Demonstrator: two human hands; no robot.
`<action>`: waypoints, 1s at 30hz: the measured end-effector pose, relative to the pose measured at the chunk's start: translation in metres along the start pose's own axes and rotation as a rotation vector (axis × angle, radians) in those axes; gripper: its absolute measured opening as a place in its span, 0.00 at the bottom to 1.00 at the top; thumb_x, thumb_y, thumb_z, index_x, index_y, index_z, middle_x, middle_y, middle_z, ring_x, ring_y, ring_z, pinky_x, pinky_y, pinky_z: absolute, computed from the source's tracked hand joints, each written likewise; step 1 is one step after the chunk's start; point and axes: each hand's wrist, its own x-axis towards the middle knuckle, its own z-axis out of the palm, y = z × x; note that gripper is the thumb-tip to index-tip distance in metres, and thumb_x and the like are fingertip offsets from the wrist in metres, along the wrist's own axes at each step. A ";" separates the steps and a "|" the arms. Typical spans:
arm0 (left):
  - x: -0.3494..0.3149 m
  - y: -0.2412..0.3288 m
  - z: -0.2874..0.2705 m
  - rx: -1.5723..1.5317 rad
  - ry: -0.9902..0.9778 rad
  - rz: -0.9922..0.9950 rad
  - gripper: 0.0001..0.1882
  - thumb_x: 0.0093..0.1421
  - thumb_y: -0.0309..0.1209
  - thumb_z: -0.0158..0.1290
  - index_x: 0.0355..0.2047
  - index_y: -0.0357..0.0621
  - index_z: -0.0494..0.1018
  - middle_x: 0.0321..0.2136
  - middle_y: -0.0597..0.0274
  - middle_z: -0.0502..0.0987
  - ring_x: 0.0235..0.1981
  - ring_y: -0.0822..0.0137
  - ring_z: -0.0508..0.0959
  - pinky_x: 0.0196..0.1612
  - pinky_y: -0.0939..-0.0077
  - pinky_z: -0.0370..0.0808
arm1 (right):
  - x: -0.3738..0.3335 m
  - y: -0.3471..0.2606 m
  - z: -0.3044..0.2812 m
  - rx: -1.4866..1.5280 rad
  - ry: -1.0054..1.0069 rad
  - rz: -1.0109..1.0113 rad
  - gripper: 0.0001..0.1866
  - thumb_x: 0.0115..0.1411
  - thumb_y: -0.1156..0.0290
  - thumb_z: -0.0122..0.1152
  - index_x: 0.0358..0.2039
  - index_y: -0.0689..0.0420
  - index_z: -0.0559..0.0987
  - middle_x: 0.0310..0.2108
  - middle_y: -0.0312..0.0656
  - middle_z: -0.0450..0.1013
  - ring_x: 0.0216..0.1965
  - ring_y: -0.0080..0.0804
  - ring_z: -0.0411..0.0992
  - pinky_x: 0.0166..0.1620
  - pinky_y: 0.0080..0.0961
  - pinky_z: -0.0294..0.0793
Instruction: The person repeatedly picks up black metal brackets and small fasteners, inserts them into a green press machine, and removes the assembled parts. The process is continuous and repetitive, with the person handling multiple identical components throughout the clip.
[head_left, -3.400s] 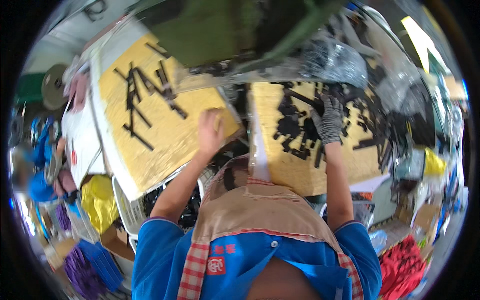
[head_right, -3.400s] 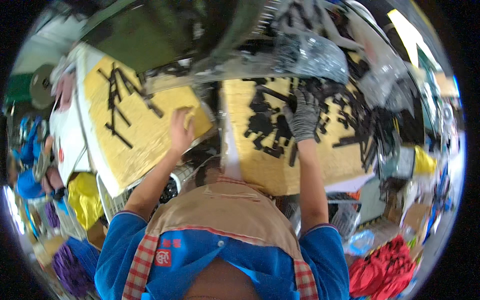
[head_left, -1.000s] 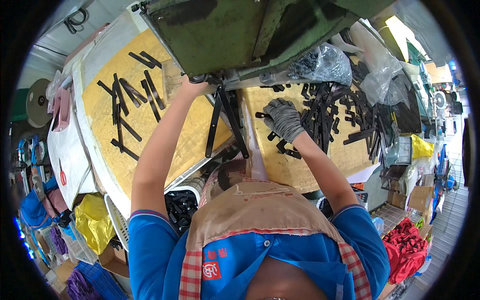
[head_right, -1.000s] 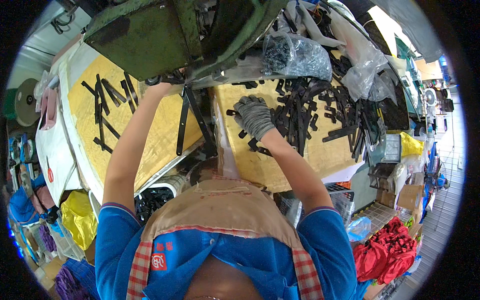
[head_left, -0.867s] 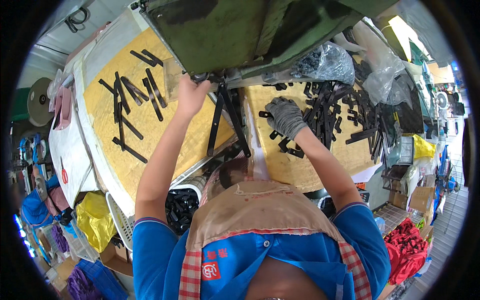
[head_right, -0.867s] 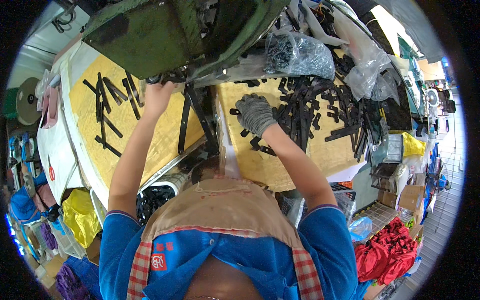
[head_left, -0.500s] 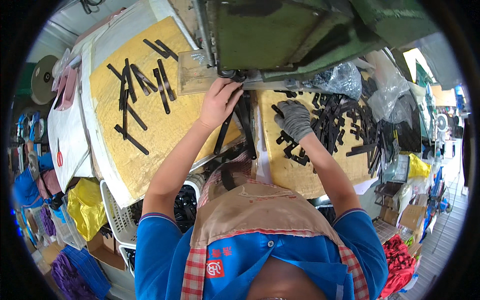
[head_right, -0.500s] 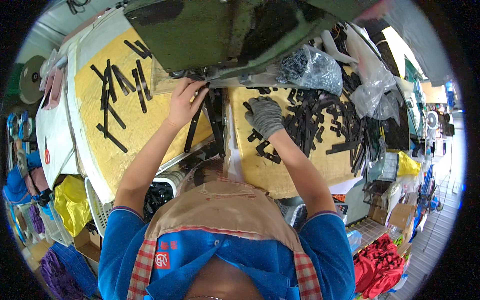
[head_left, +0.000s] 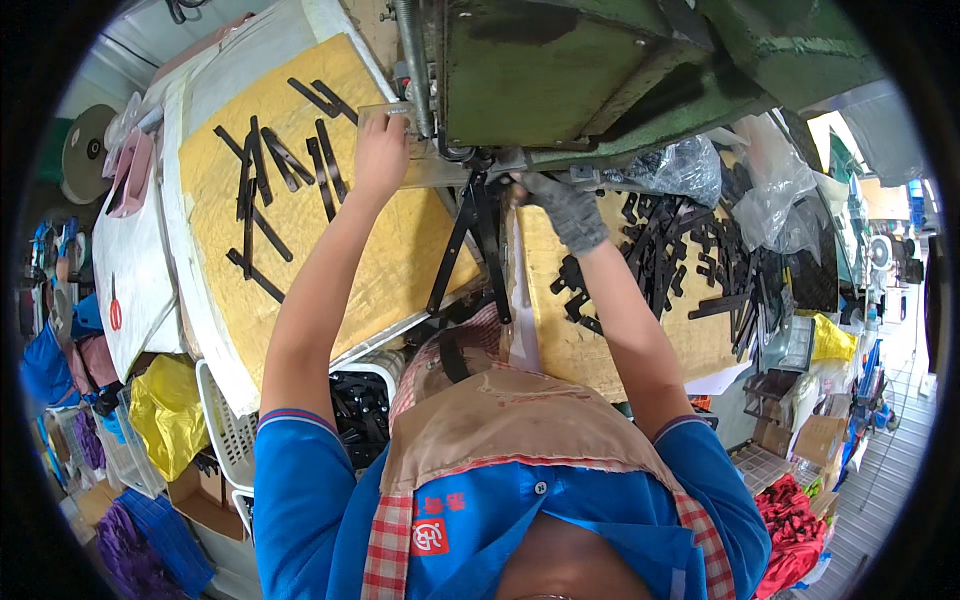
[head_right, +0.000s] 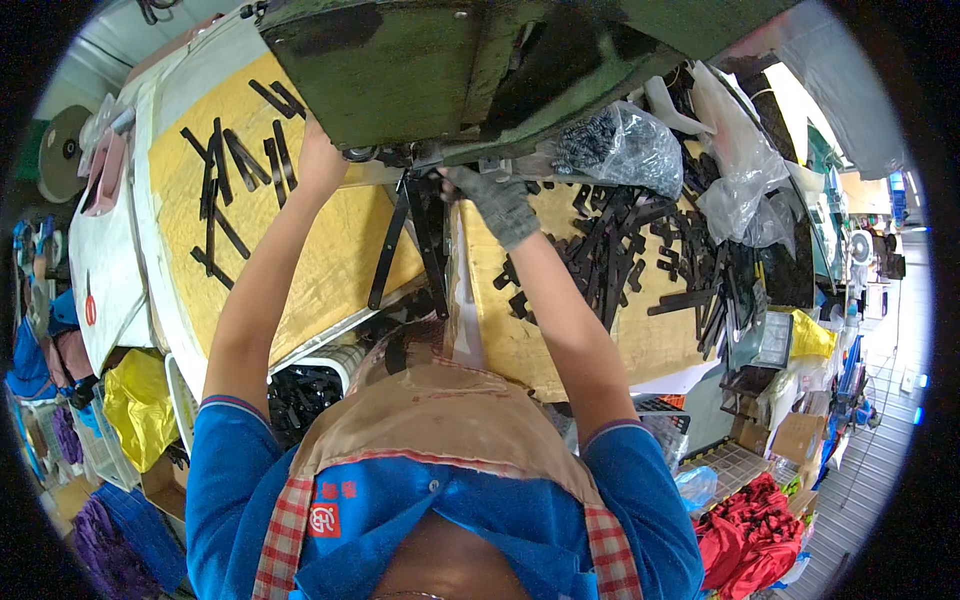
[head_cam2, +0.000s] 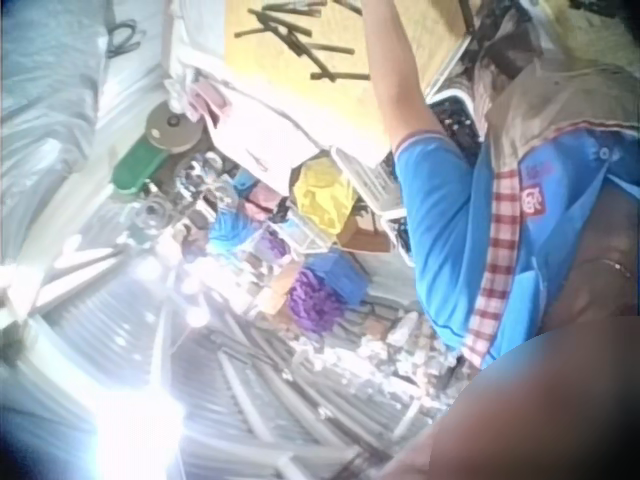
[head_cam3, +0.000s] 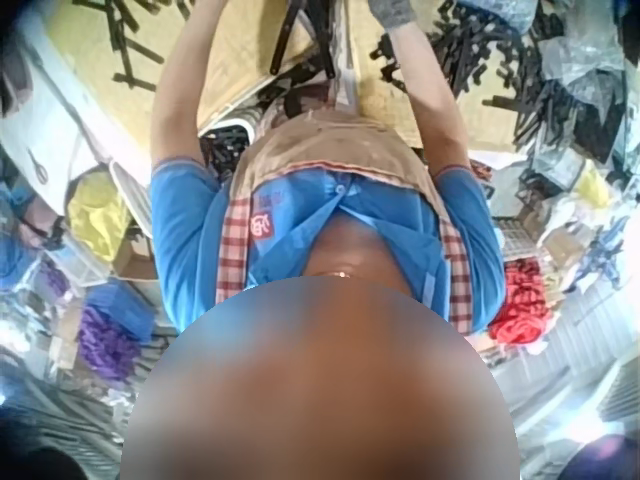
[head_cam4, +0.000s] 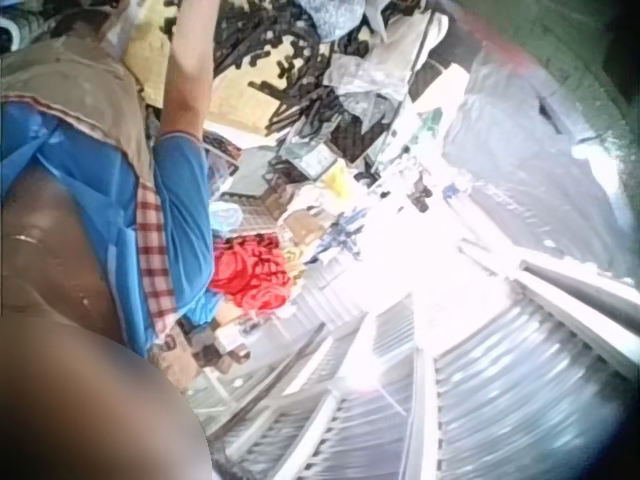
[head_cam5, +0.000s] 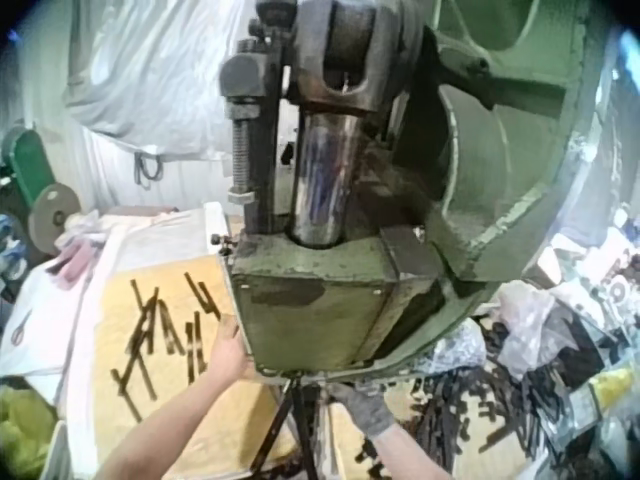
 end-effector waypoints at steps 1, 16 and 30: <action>0.002 0.013 -0.010 -0.057 0.020 -0.023 0.11 0.55 0.23 0.53 0.40 0.38 0.75 0.35 0.48 0.73 0.42 0.46 0.73 0.46 0.55 0.70 | 0.012 0.007 0.004 0.094 -0.030 -0.038 0.12 0.60 0.67 0.64 0.40 0.59 0.75 0.26 0.36 0.73 0.26 0.23 0.72 0.30 0.21 0.75; -0.040 0.058 -0.074 -1.766 -0.013 -1.048 0.12 0.68 0.31 0.50 0.46 0.36 0.74 0.32 0.66 0.75 0.33 0.73 0.72 0.39 0.77 0.71 | 0.049 -0.004 0.015 -1.092 -0.230 -0.144 0.30 0.69 0.46 0.38 0.61 0.54 0.66 0.66 0.40 0.60 0.65 0.40 0.57 0.67 0.38 0.54; -0.066 0.163 -0.085 -1.383 0.011 -0.772 0.08 0.66 0.26 0.53 0.42 0.33 0.73 0.31 0.64 0.78 0.33 0.75 0.77 0.40 0.78 0.75 | -0.055 -0.001 0.055 -0.075 0.021 -0.106 0.11 0.62 0.66 0.63 0.39 0.61 0.79 0.28 0.33 0.75 0.28 0.20 0.71 0.34 0.20 0.73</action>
